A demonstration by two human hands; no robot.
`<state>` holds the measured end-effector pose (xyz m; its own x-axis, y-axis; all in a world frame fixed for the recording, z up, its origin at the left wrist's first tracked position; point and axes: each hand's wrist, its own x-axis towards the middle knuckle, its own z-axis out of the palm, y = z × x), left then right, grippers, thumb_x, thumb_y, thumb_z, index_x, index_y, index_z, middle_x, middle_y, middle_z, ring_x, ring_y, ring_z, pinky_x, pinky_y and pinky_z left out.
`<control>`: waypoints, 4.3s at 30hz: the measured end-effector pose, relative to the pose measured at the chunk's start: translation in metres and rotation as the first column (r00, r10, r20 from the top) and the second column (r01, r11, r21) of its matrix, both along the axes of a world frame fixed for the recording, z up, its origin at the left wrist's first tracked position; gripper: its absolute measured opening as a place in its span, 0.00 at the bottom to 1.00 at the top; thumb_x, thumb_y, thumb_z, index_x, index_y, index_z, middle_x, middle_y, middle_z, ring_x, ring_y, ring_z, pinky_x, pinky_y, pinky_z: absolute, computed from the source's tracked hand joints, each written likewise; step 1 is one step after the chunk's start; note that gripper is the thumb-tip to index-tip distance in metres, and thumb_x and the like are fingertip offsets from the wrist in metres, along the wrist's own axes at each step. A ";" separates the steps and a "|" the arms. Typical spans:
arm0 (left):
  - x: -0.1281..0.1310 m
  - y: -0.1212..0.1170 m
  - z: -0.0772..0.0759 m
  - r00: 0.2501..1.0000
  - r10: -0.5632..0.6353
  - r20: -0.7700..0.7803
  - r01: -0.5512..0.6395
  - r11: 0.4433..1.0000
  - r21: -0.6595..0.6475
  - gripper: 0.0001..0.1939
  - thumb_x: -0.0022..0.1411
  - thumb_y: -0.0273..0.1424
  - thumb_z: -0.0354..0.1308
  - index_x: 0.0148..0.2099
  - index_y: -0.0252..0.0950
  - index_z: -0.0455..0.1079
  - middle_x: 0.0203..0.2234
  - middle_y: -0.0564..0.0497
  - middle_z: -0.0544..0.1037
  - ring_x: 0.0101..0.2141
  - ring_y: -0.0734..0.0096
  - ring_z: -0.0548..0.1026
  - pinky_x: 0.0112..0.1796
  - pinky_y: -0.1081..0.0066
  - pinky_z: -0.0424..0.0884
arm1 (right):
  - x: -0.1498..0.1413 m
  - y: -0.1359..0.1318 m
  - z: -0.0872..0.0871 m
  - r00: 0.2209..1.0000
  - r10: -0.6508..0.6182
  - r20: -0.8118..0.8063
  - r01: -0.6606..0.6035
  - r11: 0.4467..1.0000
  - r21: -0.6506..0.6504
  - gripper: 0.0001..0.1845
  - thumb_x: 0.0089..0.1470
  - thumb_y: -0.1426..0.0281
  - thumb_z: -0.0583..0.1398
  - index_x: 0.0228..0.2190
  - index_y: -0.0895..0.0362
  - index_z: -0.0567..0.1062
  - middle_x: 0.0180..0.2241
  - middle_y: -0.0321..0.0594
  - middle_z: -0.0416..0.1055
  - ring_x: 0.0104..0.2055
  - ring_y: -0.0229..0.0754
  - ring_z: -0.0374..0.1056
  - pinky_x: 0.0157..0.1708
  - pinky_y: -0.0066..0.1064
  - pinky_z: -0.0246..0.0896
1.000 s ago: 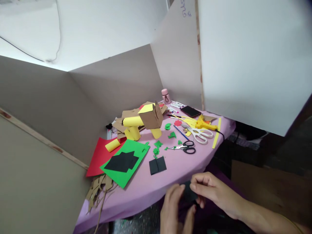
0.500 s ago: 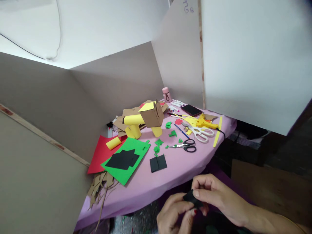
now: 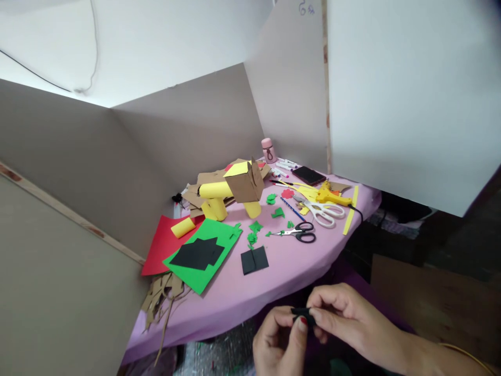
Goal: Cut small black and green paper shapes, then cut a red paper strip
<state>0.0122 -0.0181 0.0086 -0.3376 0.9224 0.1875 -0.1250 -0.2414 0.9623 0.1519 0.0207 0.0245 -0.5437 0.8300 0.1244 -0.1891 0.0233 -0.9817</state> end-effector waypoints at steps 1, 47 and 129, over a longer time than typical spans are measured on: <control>0.000 0.000 0.001 1.000 -0.009 0.021 0.010 0.999 -0.031 0.13 0.45 0.38 0.69 0.21 0.36 0.71 0.19 0.53 0.76 0.21 0.74 0.71 0.24 0.78 0.67 | 0.001 0.000 0.001 1.000 -0.002 0.018 0.002 1.000 0.030 0.14 0.57 0.64 0.56 0.24 0.60 0.70 0.21 0.35 0.67 0.24 0.37 0.64 0.26 0.27 0.60; -0.012 0.004 -0.001 0.985 -0.093 -0.148 0.081 0.993 -0.086 0.09 0.51 0.34 0.65 0.36 0.38 0.76 0.22 0.54 0.76 0.25 0.75 0.70 0.28 0.78 0.66 | 0.000 0.001 -0.004 0.934 -0.062 0.352 -0.010 0.980 0.200 0.11 0.54 0.72 0.56 0.20 0.58 0.68 0.17 0.32 0.65 0.21 0.35 0.60 0.22 0.25 0.53; -0.025 0.003 -0.018 0.612 0.291 -0.736 0.268 0.799 0.539 0.06 0.61 0.22 0.54 0.35 0.35 0.72 0.27 0.46 0.78 0.27 0.71 0.77 0.28 0.75 0.74 | -0.007 -0.001 -0.007 1.000 0.014 0.013 -0.010 0.971 -0.237 0.16 0.50 0.59 0.61 0.23 0.58 0.67 0.15 0.29 0.64 0.17 0.33 0.59 0.20 0.24 0.57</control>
<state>-0.0130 -0.0151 -0.0093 0.1799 0.5400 0.8222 0.5754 -0.7357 0.3573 0.1448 0.0197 0.0173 -0.5539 0.8284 -0.0832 -0.1732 -0.2124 -0.9617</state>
